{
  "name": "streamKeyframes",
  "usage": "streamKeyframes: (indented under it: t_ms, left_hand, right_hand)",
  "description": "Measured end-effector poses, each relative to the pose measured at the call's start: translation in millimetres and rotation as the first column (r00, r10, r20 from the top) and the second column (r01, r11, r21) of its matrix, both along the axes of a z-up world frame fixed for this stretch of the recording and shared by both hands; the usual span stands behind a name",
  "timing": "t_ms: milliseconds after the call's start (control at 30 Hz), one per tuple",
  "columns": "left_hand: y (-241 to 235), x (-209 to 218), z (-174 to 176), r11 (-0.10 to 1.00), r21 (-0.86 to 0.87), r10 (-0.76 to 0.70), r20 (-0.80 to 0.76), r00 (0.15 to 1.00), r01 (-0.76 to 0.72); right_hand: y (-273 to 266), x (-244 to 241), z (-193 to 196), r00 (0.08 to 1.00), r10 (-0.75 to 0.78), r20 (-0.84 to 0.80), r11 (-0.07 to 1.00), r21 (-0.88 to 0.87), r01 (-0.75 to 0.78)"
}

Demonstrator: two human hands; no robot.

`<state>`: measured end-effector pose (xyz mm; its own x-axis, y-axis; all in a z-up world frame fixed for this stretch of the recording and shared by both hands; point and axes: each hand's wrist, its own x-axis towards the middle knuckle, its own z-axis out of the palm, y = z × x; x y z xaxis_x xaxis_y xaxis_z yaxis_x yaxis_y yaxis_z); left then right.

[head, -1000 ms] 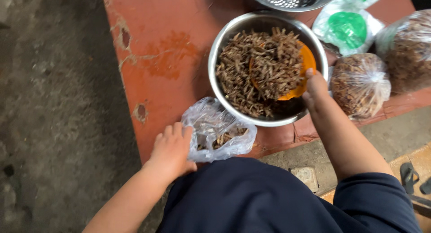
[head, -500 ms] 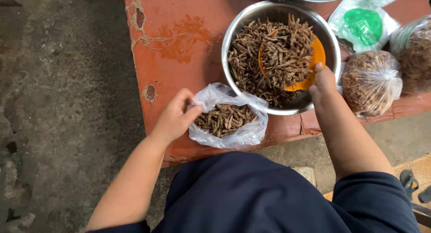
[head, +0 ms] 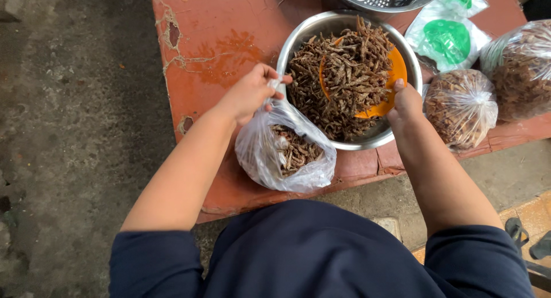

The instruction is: The person scoops dried fish from a metal bowl into a plastic bag using an orange plate. They repeat the scooping and pouring process multiple times, then tie the bag closed and place it on the table with other filled bags.

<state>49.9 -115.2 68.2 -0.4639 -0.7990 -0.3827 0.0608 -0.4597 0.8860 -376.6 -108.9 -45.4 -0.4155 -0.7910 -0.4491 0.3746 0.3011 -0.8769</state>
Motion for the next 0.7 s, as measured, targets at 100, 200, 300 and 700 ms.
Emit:
streamKeyframes:
  t_ms: [100,200,300,700]
  left_hand:
    - [-27.9,-4.7,-17.7,1.0,0.011,0.026,0.052,0.998,-0.026]
    - [-49.5,-4.2,-36.3,0.997,0.06,0.049,0.075,0.996,-0.053]
    - [-66.5,-2.6,-53.8,0.99,0.121,0.073,0.038,0.997,-0.077]
    - [-96.5,17.5,-108.3,0.956,0.244,0.17,-0.004,0.985,-0.164]
  right_hand:
    - [5.4,20.4,24.7,1.0,-0.018,-0.012,0.998,0.066,0.019]
    - [10.7,45.1,44.9,1.0,0.014,-0.028,0.997,0.08,-0.012]
    - [13.5,67.0,54.2,0.999,0.046,0.01,0.998,0.031,-0.047]
    - [33.1,125.7,37.0,0.988,0.096,0.124,0.995,-0.039,-0.092]
